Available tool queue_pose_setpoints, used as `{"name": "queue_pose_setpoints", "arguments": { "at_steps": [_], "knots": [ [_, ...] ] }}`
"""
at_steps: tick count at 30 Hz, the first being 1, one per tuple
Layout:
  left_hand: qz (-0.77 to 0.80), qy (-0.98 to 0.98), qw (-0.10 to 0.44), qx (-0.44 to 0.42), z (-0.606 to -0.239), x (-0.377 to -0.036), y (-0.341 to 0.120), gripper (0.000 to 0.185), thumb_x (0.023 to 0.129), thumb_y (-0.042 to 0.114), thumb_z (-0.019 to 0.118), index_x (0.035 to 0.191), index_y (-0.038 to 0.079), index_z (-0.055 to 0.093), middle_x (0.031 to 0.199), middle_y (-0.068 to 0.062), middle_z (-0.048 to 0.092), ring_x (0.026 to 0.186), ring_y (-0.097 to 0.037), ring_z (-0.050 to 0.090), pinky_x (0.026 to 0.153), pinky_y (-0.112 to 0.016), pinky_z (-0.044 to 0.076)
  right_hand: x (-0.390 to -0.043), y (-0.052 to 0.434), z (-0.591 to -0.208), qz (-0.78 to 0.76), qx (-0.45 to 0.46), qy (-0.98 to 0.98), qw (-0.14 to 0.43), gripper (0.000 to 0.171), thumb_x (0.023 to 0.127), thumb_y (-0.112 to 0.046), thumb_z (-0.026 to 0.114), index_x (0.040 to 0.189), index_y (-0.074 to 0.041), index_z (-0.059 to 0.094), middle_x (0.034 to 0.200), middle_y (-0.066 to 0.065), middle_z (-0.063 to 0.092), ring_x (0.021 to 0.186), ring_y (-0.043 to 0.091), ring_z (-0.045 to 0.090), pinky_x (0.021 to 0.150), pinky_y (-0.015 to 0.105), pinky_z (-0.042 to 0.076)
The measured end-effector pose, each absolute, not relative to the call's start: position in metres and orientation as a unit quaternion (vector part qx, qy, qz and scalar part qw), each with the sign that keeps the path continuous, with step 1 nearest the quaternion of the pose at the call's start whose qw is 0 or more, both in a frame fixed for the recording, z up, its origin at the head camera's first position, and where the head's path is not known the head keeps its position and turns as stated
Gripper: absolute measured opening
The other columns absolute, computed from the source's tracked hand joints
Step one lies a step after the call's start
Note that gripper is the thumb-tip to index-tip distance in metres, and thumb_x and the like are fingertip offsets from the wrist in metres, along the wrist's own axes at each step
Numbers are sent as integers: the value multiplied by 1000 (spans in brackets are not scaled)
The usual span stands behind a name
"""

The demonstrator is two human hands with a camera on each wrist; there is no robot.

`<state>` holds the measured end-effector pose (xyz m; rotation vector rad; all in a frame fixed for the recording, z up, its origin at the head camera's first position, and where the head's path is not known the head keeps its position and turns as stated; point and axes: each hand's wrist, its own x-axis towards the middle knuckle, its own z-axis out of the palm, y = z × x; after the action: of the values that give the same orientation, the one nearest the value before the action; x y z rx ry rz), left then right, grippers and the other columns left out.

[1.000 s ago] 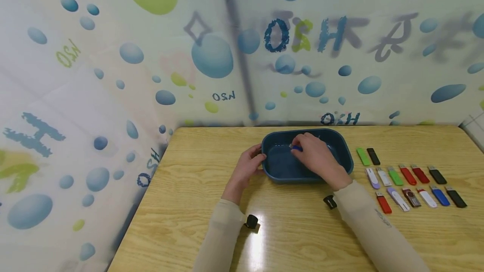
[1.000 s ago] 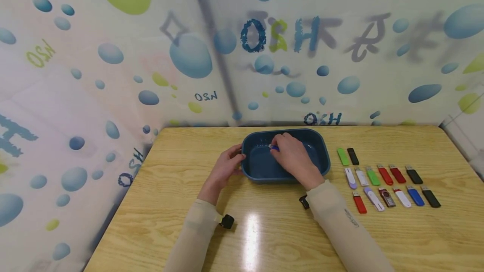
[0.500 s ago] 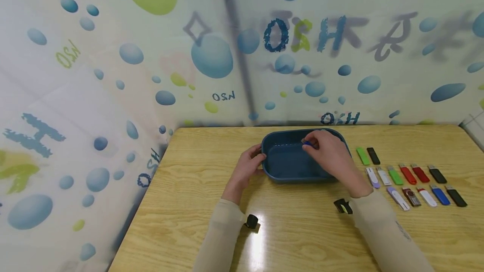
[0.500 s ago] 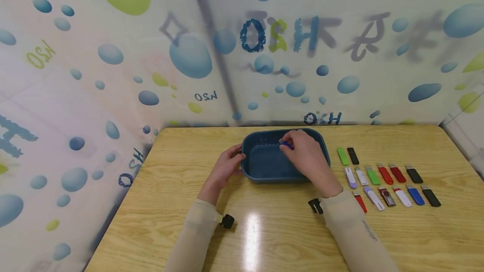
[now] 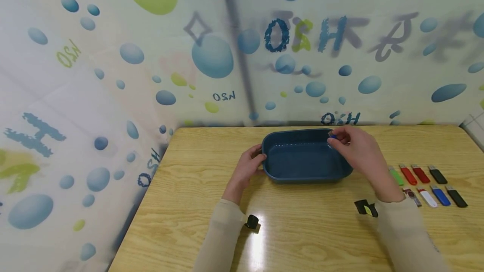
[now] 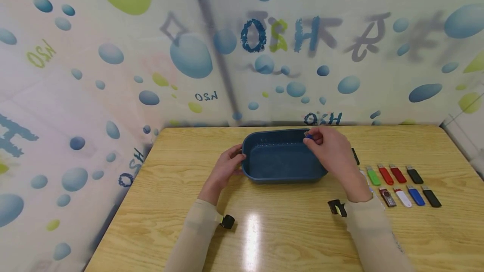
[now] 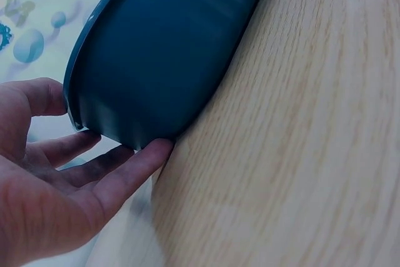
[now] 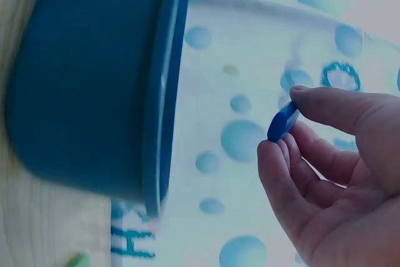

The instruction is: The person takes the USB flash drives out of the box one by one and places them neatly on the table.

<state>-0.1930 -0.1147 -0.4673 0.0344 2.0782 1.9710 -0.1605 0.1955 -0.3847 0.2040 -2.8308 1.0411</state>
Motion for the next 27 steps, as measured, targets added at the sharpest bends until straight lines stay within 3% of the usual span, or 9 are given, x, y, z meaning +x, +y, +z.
{"name": "queue_pose_setpoints", "arguments": {
  "at_steps": [7,20,27],
  "knots": [
    [686,713,141,14,-467,-194,-114,51,105,12,52,155,3,45,154,-22,48,130,-38,57,82,-44,62,-156,224,-384,344,31,-936,70,39,105,-32,61,124,2,65,106,20,69,93,34,63,69,38,49],
    [683,718,138,9,-465,-193,-114,51,105,12,52,155,3,46,153,-21,49,130,-37,58,85,-46,61,-158,265,-393,303,13,-951,60,42,105,-33,59,119,7,62,107,27,67,96,42,63,75,56,50],
    [682,718,138,5,-464,-192,-114,51,105,12,53,154,3,46,152,-21,49,128,-37,59,85,-46,61,-159,283,-401,297,18,-954,45,40,106,-29,59,121,8,60,108,29,66,97,44,63,73,53,51]
  ]
}}
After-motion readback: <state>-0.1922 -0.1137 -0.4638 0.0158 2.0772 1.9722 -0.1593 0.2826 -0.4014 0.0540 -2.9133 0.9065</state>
